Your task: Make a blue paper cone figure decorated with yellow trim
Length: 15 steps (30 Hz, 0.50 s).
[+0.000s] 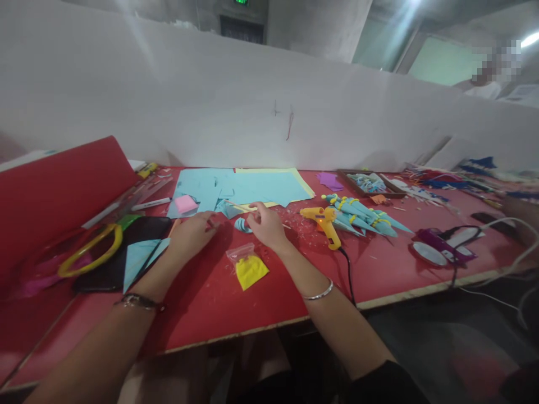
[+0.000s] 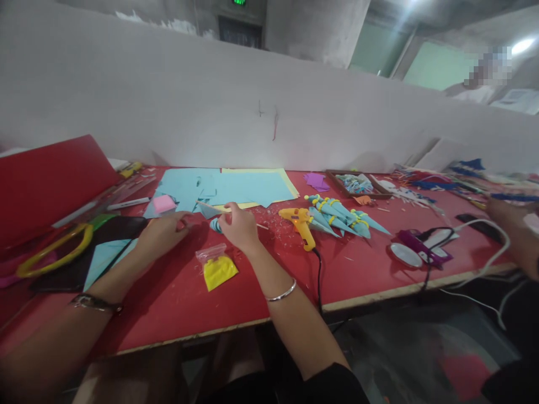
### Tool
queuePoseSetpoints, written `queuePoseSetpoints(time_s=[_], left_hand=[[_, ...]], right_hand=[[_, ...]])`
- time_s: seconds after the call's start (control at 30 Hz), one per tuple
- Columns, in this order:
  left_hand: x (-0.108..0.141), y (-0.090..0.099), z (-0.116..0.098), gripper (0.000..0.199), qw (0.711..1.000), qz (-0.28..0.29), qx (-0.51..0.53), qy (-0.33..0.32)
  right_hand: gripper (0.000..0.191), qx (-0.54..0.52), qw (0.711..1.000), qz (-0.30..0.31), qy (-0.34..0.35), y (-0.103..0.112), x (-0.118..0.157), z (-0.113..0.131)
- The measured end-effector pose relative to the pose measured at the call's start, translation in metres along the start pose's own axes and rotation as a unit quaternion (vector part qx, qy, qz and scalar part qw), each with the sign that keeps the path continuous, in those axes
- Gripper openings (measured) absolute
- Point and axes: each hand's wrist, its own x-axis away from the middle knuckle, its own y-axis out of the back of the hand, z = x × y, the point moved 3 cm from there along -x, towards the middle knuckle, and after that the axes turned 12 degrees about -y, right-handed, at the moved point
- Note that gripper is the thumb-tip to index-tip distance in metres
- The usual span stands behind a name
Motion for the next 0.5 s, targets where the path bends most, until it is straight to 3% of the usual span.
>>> queuePoseSetpoints(time_s=[0.1,0.33,0.5], left_hand=[[-0.009,-0.005,-0.005,0.046,0.993,0.01,-0.116,0.007],[-0.03,-0.021,-0.01,0.057,0.994,-0.034,-0.096,0.033],[-0.04,-0.028,-0.001,0.053,0.996,-0.006,-0.078,0.042]], right_hand=[[0.026,-0.017,0.999,-0.038,-0.014,0.002,-0.002,-0.003],[0.024,-0.008,0.998,-0.056,-0.016,0.007,-0.002,-0.002],[0.024,0.002,0.999,-0.049,-0.01,0.005,-0.003,-0.001]])
